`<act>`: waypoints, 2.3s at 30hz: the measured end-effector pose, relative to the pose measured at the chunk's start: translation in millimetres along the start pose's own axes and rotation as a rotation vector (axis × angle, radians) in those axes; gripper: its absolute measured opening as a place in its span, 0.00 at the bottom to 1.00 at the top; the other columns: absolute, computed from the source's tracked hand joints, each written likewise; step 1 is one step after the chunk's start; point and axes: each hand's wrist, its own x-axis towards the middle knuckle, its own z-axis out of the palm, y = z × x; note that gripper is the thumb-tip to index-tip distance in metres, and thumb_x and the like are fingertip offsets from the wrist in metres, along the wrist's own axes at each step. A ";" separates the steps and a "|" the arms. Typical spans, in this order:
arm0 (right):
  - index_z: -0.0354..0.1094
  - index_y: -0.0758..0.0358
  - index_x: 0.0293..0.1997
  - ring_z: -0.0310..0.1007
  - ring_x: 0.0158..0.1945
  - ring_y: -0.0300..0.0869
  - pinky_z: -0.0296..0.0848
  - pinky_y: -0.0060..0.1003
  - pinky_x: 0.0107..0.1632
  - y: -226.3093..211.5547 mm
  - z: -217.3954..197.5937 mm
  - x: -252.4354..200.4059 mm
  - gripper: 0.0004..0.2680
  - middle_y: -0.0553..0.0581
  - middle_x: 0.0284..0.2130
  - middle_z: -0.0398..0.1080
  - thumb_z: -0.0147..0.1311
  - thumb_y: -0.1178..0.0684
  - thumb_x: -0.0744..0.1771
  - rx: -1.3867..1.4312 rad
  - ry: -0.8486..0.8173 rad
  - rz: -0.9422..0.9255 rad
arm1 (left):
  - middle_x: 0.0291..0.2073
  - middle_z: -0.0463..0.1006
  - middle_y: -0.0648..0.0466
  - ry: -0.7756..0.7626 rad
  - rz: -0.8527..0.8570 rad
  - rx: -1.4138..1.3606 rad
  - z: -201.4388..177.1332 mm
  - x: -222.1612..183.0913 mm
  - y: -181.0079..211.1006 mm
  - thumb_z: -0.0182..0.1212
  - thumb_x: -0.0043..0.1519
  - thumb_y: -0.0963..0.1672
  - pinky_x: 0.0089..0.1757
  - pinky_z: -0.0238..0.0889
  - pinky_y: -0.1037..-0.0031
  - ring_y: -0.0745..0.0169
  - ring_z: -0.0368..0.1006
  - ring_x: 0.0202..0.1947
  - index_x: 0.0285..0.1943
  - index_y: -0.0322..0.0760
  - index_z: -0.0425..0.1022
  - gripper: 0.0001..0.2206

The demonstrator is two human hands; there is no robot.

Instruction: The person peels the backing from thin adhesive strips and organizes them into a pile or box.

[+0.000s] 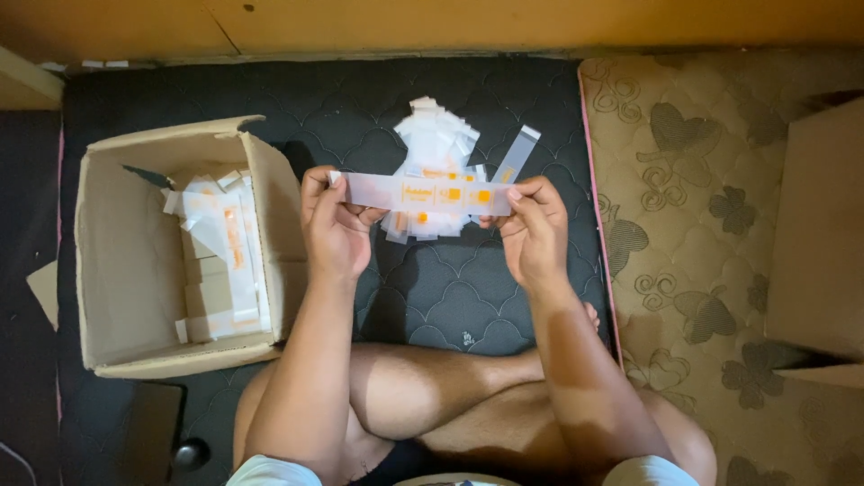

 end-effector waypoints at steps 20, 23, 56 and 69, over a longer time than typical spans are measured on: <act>0.64 0.70 0.38 0.81 0.30 0.50 0.85 0.42 0.34 -6.1 -20.7 3.4 0.05 0.69 0.32 0.75 0.58 0.64 0.65 -0.152 -0.301 0.235 | 0.39 0.80 0.51 0.149 0.072 0.268 33.5 -9.1 27.8 0.59 0.67 0.47 0.40 0.82 0.67 0.51 0.84 0.40 0.49 0.48 0.69 0.06; 0.66 0.73 0.38 0.81 0.30 0.51 0.84 0.44 0.33 -13.4 -27.8 1.9 0.04 0.71 0.31 0.75 0.58 0.65 0.65 -0.221 -0.455 0.288 | 0.41 0.79 0.51 0.149 0.135 0.379 66.1 -18.3 45.6 0.61 0.67 0.46 0.42 0.81 0.69 0.54 0.83 0.42 0.52 0.46 0.69 0.08; 0.73 0.71 0.45 0.79 0.37 0.39 0.78 0.28 0.39 -44.2 12.8 -19.3 0.07 0.62 0.37 0.80 0.60 0.64 0.65 -0.403 -0.961 0.690 | 0.24 0.75 0.56 -0.534 0.010 0.872 165.6 24.9 50.6 0.62 0.64 0.39 0.28 0.62 0.83 0.75 0.69 0.22 0.41 0.35 0.73 0.03; 0.72 0.72 0.42 0.73 0.30 0.39 0.71 0.29 0.32 12.1 3.5 -3.8 0.04 0.62 0.33 0.78 0.54 0.61 0.67 -0.661 -0.520 0.614 | 0.30 0.77 0.55 -0.507 0.189 1.000 134.4 64.1 24.0 0.58 0.67 0.38 0.33 0.64 0.77 0.71 0.71 0.28 0.48 0.36 0.69 0.05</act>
